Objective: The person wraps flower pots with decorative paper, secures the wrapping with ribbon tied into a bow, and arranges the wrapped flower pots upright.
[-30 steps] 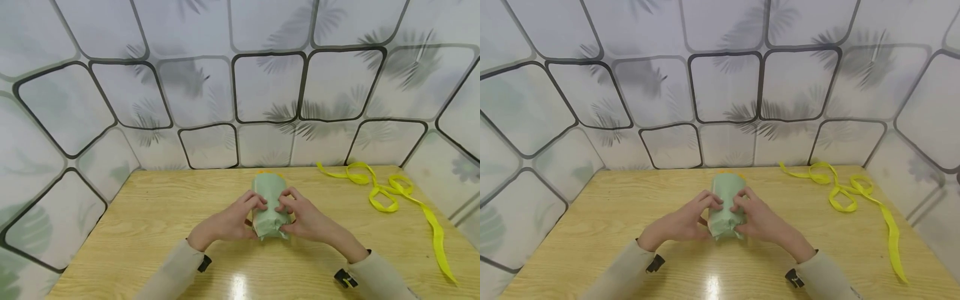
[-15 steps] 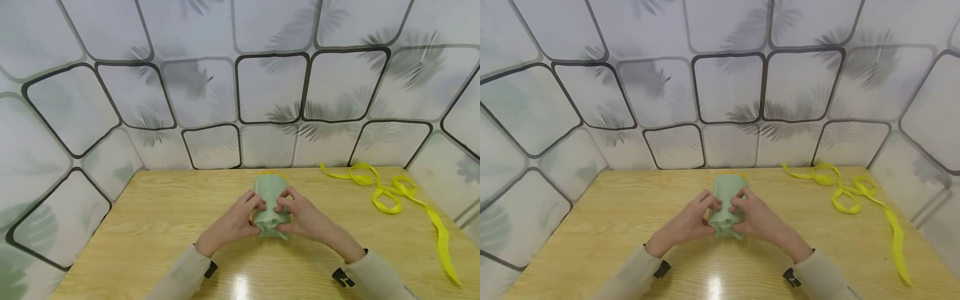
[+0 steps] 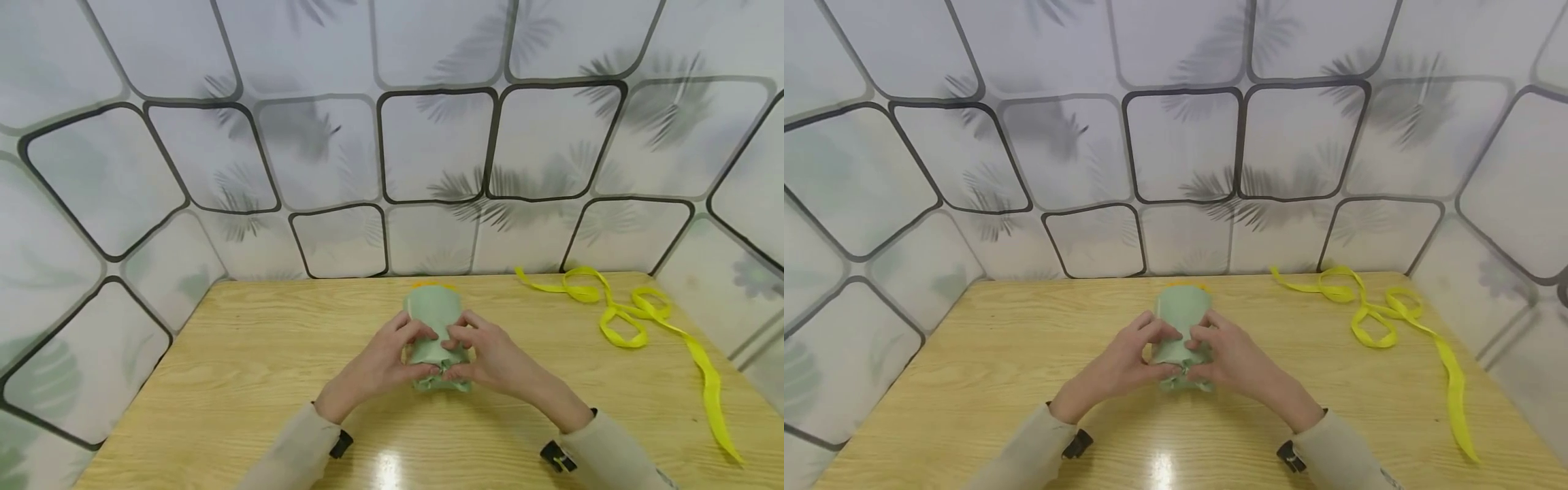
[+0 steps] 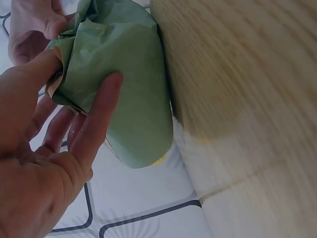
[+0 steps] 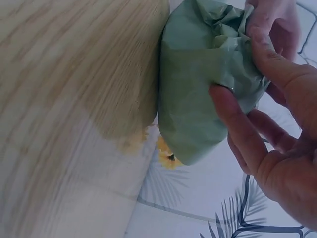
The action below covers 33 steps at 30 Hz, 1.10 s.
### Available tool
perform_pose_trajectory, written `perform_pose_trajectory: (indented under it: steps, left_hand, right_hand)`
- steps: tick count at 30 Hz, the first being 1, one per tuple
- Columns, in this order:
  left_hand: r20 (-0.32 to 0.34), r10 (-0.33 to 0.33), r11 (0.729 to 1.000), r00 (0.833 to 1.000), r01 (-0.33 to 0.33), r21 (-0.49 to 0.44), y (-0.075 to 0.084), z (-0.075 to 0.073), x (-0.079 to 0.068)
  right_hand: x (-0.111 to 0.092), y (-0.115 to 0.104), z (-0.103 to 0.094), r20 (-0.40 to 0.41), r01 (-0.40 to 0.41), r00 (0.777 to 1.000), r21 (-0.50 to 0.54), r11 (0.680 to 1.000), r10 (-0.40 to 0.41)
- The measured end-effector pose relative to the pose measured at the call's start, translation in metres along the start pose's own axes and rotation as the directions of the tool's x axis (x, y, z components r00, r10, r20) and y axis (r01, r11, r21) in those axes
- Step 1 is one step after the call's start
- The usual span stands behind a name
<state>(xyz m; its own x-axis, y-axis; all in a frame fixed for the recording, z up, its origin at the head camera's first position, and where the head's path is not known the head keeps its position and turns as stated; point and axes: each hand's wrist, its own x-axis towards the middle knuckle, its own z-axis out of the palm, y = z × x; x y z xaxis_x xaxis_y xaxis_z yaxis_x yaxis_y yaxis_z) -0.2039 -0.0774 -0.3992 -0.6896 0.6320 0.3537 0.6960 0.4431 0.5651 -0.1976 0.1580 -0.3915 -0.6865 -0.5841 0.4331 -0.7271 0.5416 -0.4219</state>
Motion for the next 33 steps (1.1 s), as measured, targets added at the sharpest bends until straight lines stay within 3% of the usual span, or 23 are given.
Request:
perform_pose_trajectory:
  steps: [5,10,17,22,27,30,33]
  left_hand:
    - [-0.012,0.015,1.0,1.0,-0.015,0.0,0.001,0.001,0.002]
    - [-0.009,0.013,1.0,1.0,-0.013,0.002,0.001,0.0,0.001]
    - [0.005,-0.05,0.998,0.999,0.05,-0.026,0.001,0.003,0.002]
    - [-0.03,-0.081,0.994,0.996,0.079,-0.076,0.003,0.002,0.002]
    - [-0.033,-0.103,0.992,0.994,0.1,-0.082,0.006,0.003,-0.002]
    - [-0.026,-0.075,0.997,0.997,0.075,-0.015,0.008,0.001,-0.003]
    - [-0.028,-0.016,0.98,0.999,0.021,0.2,0.013,-0.003,0.0]
  right_hand:
    - [0.0,0.003,0.003,-0.062,0.039,0.997,-0.009,0.999,-0.04]
    - [-0.003,0.001,0.006,-0.089,0.016,0.996,-0.006,1.0,-0.017]
    - [-0.008,0.003,-0.003,-0.034,0.002,0.999,0.129,0.992,0.002]
    - [-0.009,0.006,0.0,-0.089,0.021,0.996,0.119,0.993,-0.01]
    - [-0.011,0.005,0.002,-0.087,-0.009,0.996,0.188,0.982,0.026]
    - [-0.011,0.005,0.001,-0.083,-0.029,0.996,0.173,0.984,0.044]
    - [-0.009,0.006,0.001,-0.093,-0.045,0.994,0.142,0.989,0.059]
